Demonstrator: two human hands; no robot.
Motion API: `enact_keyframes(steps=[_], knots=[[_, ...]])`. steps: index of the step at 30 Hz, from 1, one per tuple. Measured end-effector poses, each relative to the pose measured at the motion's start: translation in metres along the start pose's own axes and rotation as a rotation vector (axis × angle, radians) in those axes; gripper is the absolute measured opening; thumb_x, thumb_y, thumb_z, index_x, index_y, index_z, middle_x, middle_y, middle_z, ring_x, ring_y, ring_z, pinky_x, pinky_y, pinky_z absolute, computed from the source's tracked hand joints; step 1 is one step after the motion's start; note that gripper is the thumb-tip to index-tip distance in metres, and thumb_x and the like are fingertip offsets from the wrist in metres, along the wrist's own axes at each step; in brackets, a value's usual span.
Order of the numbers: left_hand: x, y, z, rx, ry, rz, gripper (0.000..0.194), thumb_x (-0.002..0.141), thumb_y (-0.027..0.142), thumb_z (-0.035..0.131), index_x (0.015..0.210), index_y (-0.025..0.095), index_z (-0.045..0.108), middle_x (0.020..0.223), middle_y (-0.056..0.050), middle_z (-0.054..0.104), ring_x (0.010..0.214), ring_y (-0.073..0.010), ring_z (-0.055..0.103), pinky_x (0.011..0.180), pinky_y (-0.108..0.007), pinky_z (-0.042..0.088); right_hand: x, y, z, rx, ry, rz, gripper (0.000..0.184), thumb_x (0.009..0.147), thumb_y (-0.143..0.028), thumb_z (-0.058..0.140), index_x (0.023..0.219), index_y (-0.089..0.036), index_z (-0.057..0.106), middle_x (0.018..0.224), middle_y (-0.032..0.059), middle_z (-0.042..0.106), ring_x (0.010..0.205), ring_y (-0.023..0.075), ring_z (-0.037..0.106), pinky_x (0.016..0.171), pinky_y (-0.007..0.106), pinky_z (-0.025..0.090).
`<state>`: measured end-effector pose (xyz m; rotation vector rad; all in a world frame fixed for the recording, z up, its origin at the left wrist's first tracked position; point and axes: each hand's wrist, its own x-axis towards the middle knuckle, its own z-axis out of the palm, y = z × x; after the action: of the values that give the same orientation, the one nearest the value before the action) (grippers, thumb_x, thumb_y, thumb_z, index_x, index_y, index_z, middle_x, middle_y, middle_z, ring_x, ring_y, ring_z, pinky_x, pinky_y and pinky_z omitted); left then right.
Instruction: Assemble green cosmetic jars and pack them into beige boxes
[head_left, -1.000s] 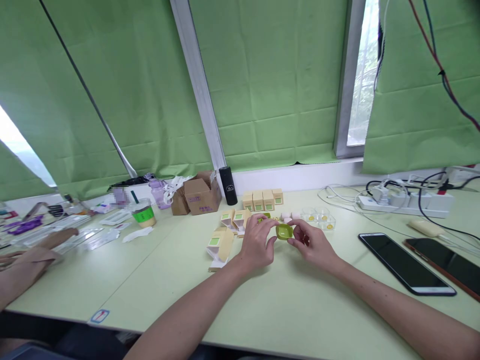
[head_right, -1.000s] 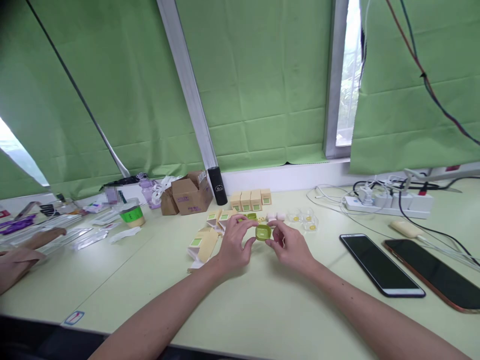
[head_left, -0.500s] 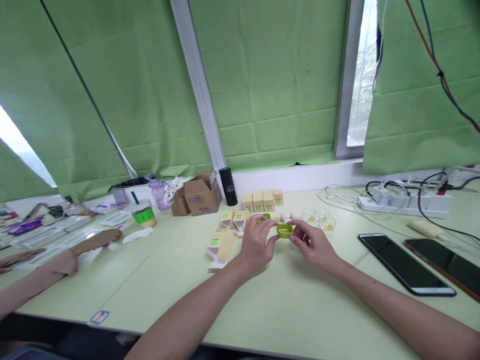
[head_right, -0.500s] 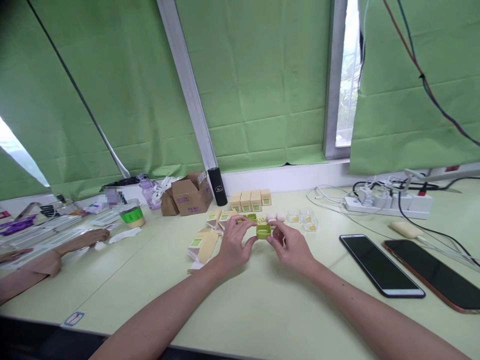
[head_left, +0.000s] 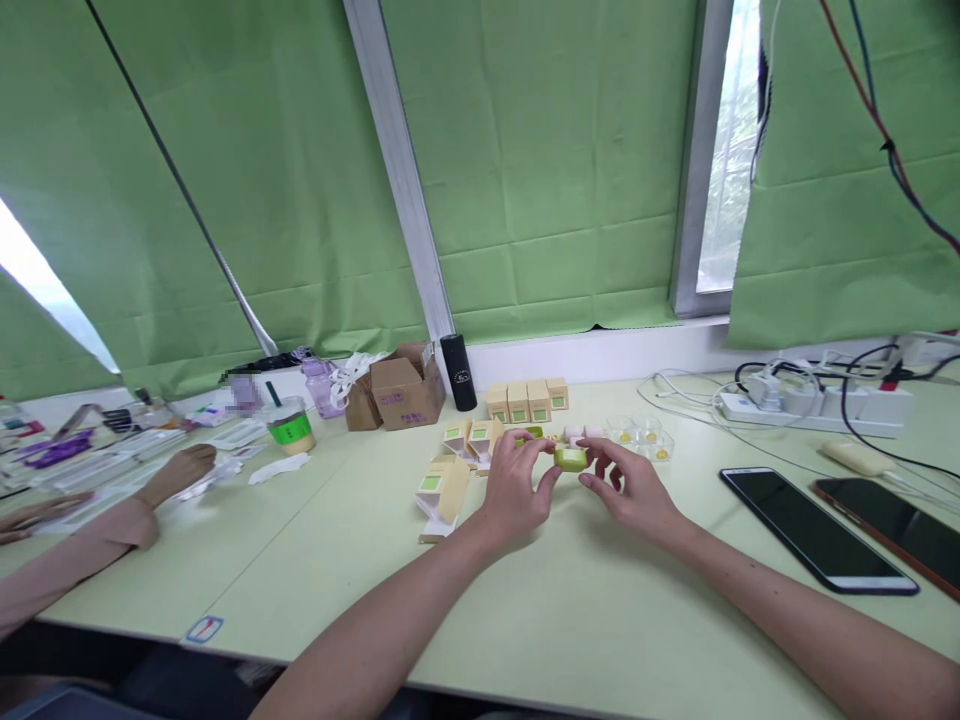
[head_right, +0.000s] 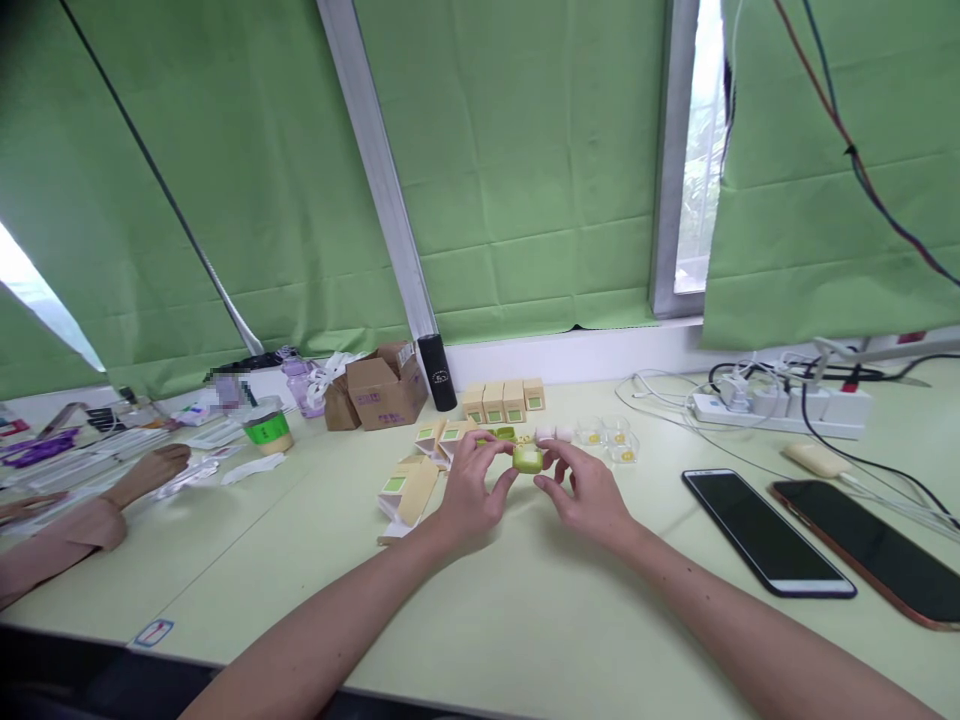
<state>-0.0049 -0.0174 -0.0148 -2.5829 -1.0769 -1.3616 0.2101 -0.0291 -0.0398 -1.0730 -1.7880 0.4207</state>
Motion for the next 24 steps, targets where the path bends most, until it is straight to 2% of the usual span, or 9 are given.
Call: enact_keyframes(steps=[7,11,16,24], knots=[[-0.001,-0.002,0.006,-0.139,0.001,-0.214,0.017,0.095,0.03,0.064,0.108,0.02,0.068,0.111,-0.012,0.065,0.114,-0.0277,0.06,0.098,-0.048,0.052,0.0,-0.001,0.001,-0.015,0.036,-0.048,0.047,0.089,-0.032,0.064,0.135,-0.028,0.054,0.113,0.0084,0.069,0.084,0.0218,0.065,0.063,0.034,0.056],[0.0,-0.002,0.008,-0.187,-0.018,-0.287,0.019,0.096,0.033,0.062,0.105,0.018,0.069,0.109,-0.011,0.064,0.109,-0.026,0.063,0.098,-0.047,0.053,-0.001,-0.001,0.003,-0.021,0.031,-0.073,0.047,0.09,-0.029,0.063,0.135,-0.029,0.052,0.117,0.0089,0.066,0.089,0.0225,0.065,0.065,0.035,0.058],[-0.001,0.0,0.011,-0.186,-0.026,-0.323,0.024,0.098,0.038,0.059,0.102,0.017,0.071,0.107,-0.011,0.065,0.106,-0.0252,0.064,0.097,-0.046,0.053,-0.001,0.003,0.006,-0.023,0.026,-0.094,0.042,0.09,-0.028,0.062,0.132,-0.029,0.052,0.125,0.0096,0.063,0.1,0.0242,0.065,0.069,0.036,0.059],[-0.001,0.003,0.01,-0.146,-0.021,-0.317,0.028,0.099,0.043,0.057,0.097,0.02,0.072,0.101,-0.009,0.067,0.102,-0.0244,0.062,0.093,-0.044,0.052,-0.002,0.01,0.009,0.003,0.021,-0.037,0.039,0.09,-0.033,0.063,0.128,-0.027,0.057,0.122,0.0097,0.068,0.102,0.0257,0.066,0.072,0.038,0.061]])
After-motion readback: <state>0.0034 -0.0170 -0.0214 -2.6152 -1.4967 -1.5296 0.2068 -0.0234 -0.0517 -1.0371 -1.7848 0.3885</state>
